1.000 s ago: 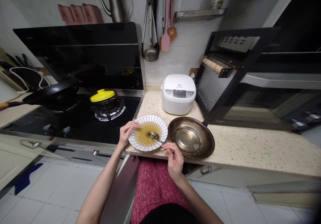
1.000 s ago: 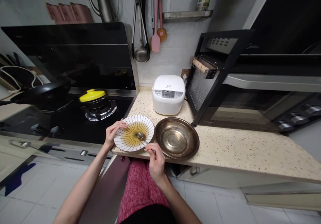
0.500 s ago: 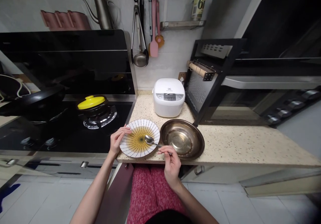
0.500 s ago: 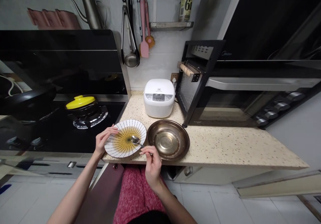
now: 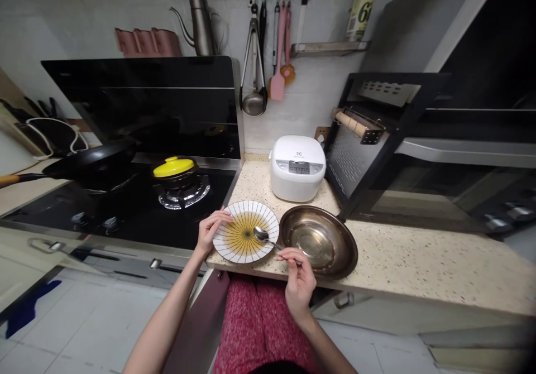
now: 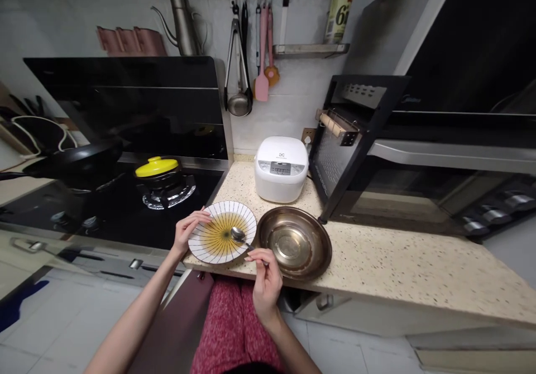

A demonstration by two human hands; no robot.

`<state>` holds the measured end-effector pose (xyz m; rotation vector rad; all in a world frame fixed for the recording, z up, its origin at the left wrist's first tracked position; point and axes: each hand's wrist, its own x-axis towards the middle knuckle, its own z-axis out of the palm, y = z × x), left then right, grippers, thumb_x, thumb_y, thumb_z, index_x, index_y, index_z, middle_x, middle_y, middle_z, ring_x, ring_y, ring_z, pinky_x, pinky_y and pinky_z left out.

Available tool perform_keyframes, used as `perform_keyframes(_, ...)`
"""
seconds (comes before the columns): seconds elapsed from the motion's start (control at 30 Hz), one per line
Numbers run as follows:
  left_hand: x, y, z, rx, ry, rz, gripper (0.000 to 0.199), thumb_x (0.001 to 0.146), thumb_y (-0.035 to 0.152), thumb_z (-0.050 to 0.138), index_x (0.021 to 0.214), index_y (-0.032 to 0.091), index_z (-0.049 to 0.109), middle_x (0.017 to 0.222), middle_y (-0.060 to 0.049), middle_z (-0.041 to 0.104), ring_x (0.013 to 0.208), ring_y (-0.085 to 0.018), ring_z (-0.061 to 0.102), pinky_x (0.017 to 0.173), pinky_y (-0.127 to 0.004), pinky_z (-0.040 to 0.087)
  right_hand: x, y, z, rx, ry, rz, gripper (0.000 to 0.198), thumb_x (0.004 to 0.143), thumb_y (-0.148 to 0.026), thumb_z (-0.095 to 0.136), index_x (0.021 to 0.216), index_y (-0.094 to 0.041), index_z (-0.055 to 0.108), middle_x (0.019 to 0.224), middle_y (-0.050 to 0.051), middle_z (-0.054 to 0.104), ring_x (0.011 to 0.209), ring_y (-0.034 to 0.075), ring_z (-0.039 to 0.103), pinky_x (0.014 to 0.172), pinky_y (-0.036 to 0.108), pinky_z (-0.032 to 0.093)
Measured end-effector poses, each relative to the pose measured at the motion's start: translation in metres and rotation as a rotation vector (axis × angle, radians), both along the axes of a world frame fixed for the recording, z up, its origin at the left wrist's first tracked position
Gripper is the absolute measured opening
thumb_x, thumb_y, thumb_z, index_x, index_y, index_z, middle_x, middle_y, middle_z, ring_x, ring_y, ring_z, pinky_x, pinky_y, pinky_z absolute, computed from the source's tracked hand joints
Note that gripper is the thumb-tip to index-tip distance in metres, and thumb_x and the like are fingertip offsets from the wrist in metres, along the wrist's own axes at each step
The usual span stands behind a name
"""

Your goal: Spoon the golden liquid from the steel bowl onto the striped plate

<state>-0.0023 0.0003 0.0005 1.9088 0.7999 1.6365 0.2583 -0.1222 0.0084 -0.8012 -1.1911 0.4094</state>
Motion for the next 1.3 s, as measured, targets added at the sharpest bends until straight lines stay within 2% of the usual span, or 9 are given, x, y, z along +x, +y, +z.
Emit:
perform_keyframes(0.47, 0.0, -0.002, 0.004, -0.026, 0.01, 0.029, 0.037, 0.1, 0.039, 0.056, 0.085, 0.019, 0.083, 0.09, -0.011, 0.082, 0.101, -0.03, 0.072, 0.112, -0.055, 0.047, 0.009, 0.0, 0.005, 0.004, 0.005, -0.04, 0.018, 0.104, -0.018, 0.051, 0.095, -0.022, 0.066, 0.088, 0.004, 0.072, 0.086, 0.018, 0.07, 0.078, 0.034, 0.059)
perform_keyframes(0.73, -0.002, 0.0, 0.001, -0.021, 0.018, 0.02, 0.035, 0.1, 0.036, 0.056, 0.088, 0.019, 0.084, 0.094, -0.01, 0.082, 0.103, -0.03, 0.072, 0.114, -0.055, 0.046, 0.023, 0.0, 0.008, 0.021, 0.054, -0.067, 0.018, 0.105, -0.019, 0.051, 0.094, -0.022, 0.065, 0.088, 0.004, 0.071, 0.081, 0.017, 0.069, 0.073, 0.033, 0.06)
perform_keyframes(1.03, -0.005, 0.0, 0.0, -0.002, 0.038, 0.007, 0.035, 0.1, 0.032, 0.054, 0.09, 0.019, 0.084, 0.096, -0.01, 0.082, 0.104, -0.029, 0.072, 0.115, -0.054, 0.045, 0.045, -0.001, 0.016, 0.038, 0.011, -0.23, 0.018, 0.104, -0.021, 0.052, 0.092, -0.021, 0.065, 0.086, 0.005, 0.071, 0.082, 0.018, 0.069, 0.073, 0.033, 0.06)
perform_keyframes(1.3, -0.007, 0.004, -0.004, 0.009, 0.039, 0.026, 0.033, 0.099, 0.034, 0.056, 0.087, 0.019, 0.084, 0.092, -0.009, 0.082, 0.101, -0.03, 0.073, 0.113, -0.056, 0.049, 0.061, -0.001, 0.009, 0.026, -0.041, -0.297, 0.018, 0.105, -0.022, 0.052, 0.093, -0.022, 0.065, 0.088, 0.004, 0.071, 0.082, 0.018, 0.069, 0.077, 0.035, 0.058)
